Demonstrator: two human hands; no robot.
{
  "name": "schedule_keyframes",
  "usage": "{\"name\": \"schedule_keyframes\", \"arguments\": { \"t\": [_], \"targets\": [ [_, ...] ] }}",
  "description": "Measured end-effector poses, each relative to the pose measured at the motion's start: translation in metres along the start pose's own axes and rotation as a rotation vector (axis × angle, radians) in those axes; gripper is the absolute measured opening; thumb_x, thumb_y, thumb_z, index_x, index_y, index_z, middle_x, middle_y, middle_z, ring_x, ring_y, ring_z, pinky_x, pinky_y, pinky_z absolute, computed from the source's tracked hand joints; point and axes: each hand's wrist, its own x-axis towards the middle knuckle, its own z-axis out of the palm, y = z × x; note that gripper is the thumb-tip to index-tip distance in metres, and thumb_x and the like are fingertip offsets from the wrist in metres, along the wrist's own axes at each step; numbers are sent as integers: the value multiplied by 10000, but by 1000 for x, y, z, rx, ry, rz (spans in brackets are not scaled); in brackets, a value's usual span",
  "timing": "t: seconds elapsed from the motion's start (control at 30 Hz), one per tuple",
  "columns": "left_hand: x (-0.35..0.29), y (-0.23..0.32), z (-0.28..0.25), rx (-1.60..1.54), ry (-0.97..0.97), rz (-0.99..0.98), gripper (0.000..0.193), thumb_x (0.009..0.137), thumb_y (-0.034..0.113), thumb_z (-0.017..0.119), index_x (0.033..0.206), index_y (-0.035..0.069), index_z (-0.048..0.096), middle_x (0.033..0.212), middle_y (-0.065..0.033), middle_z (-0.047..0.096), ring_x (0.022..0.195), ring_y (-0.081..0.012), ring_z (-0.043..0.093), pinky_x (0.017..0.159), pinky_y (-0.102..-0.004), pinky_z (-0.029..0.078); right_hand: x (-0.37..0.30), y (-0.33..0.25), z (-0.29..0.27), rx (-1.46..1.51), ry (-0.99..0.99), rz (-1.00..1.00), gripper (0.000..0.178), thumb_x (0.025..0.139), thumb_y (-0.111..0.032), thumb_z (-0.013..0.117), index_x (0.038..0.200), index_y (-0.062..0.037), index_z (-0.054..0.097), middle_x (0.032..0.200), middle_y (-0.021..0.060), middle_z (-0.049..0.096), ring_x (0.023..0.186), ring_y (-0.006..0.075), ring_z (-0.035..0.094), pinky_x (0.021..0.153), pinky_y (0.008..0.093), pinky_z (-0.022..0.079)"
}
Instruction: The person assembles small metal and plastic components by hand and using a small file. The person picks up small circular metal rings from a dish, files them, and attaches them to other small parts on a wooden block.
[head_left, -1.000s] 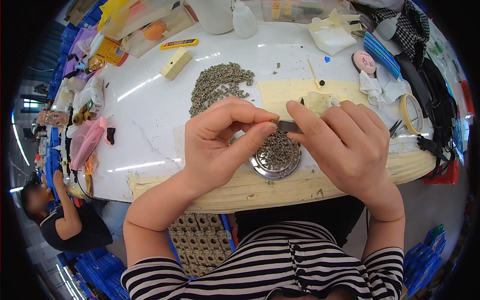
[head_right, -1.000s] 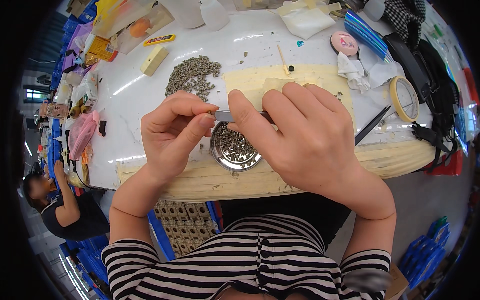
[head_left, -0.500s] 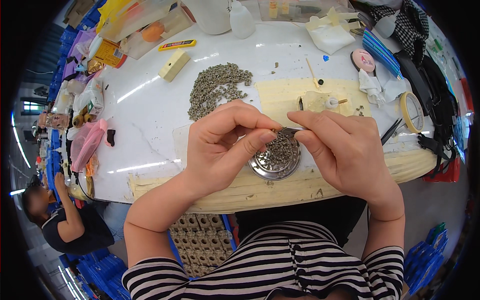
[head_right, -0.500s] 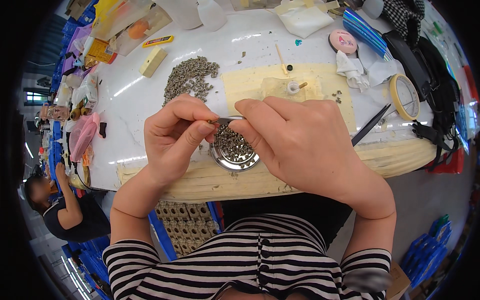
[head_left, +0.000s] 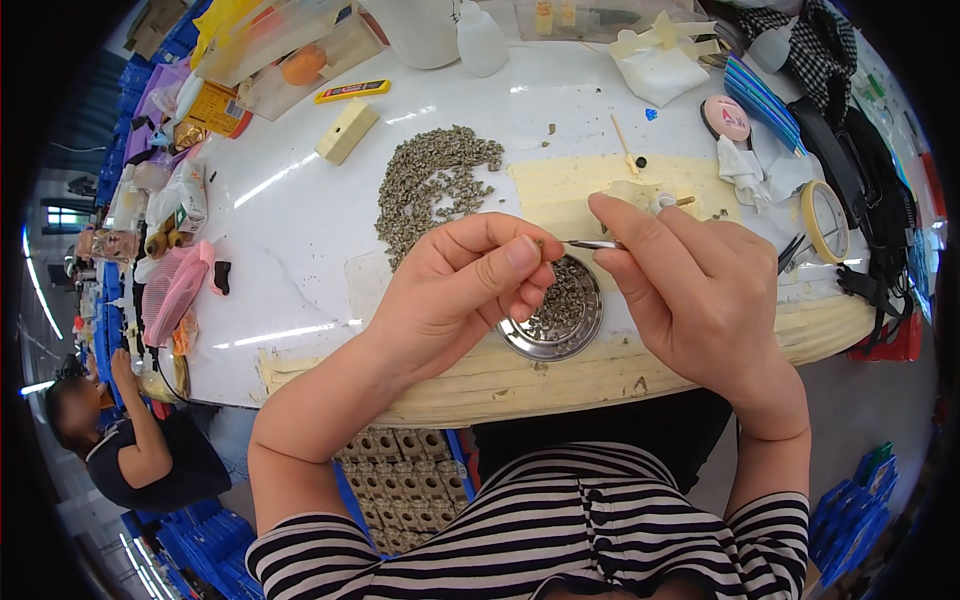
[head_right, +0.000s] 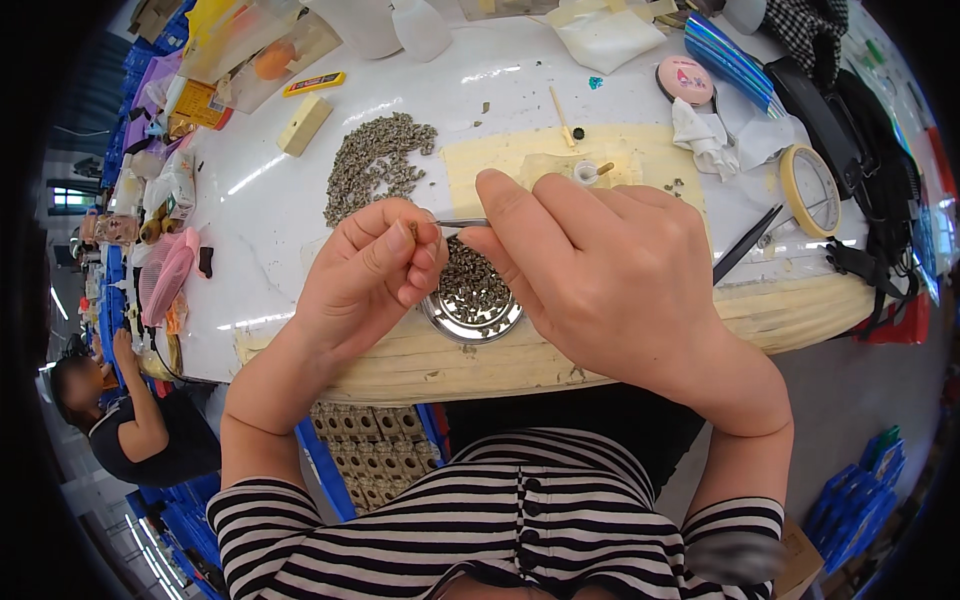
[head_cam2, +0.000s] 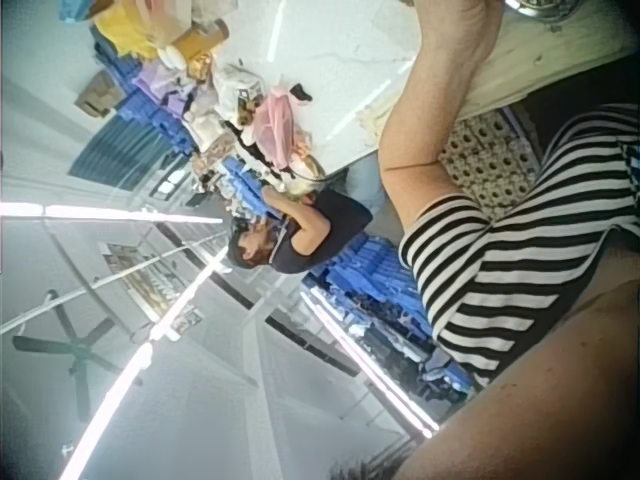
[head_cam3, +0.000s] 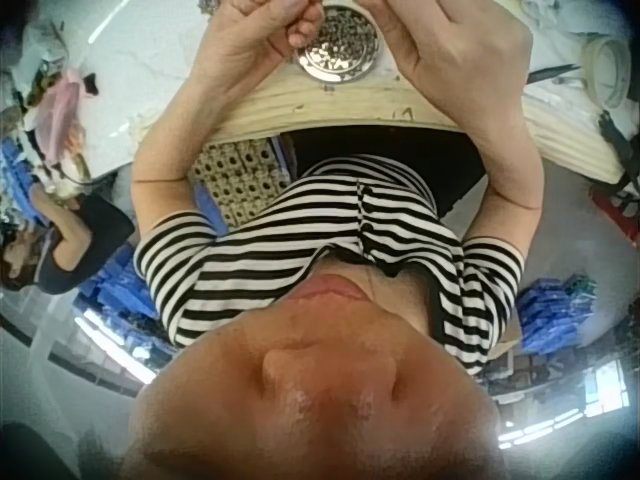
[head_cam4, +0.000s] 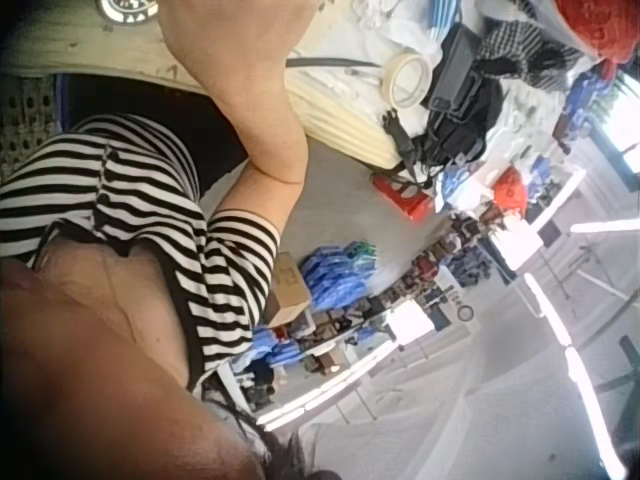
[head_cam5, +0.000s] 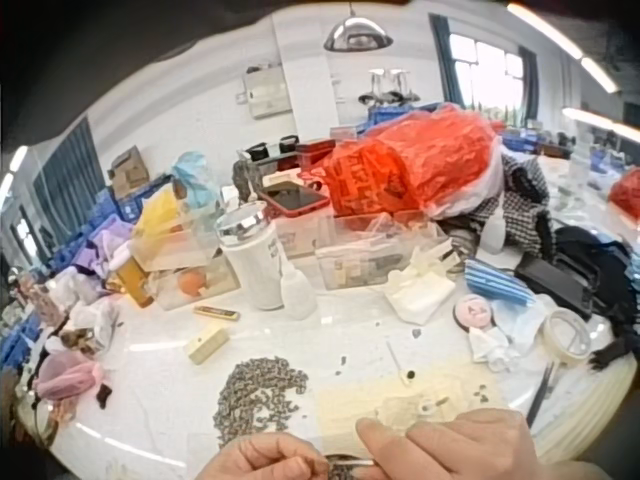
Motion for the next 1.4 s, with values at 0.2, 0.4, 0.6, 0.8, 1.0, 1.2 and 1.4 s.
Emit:
{"name": "schedule_keyframes", "arguments": {
  "t": [0.2,0.4,0.6,0.8,1.0,1.2,1.4],
  "targets": [
    [-1,0,2,25,22,1,171,965,138,598,1060,4,649,913,-54,676,806,-91,614,731,-233,512,1,2,2,-135,62,-108,296,799,-267,718,991,-46,678,627,-16,452,495,114,499,444,261,371],
    [-1,1,4,87,48,21,162,960,137,608,1051,9,649,904,-54,675,793,-89,614,720,-229,511,-1,2,4,-162,78,-132,294,799,-273,709,997,-57,682,628,-19,418,500,109,467,444,262,345],
    [-2,1,6,175,76,51,167,948,138,627,1049,6,648,895,-52,675,788,-90,616,706,-227,507,-2,-1,-1,-128,26,-88,357,784,-209,733,1107,-61,696,648,-1,440,527,152,457,486,301,368],
    [-2,2,8,249,99,82,160,946,134,632,1028,-1,650,863,-53,670,757,-89,607,692,-228,504,-3,0,1,-215,75,-150,394,760,-212,747,1123,-65,696,664,-7,449,553,151,467,496,293,373],
    [-3,-2,11,474,146,252,124,928,72,641,1012,-20,644,865,-57,669,729,-75,595,665,-203,493,-4,0,2,-240,86,-159,410,762,-212,747,1141,-63,690,666,-2,451,557,153,471,500,292,377],
    [-6,-3,15,748,144,406,78,921,15,620,985,-29,623,900,-78,605,753,-102,578,671,-232,499,-1,-5,-2,-17,-31,-17,338,816,-192,720,1120,-51,685,633,29,471,524,174,490,497,303,389],
    [-4,-3,9,952,75,552,82,906,-19,623,986,-35,630,946,-92,587,769,-112,592,680,-225,508,-2,-1,3,285,-81,105,199,864,-226,693,942,-46,665,671,44,583,492,220,579,410,329,418]
  ]
}}
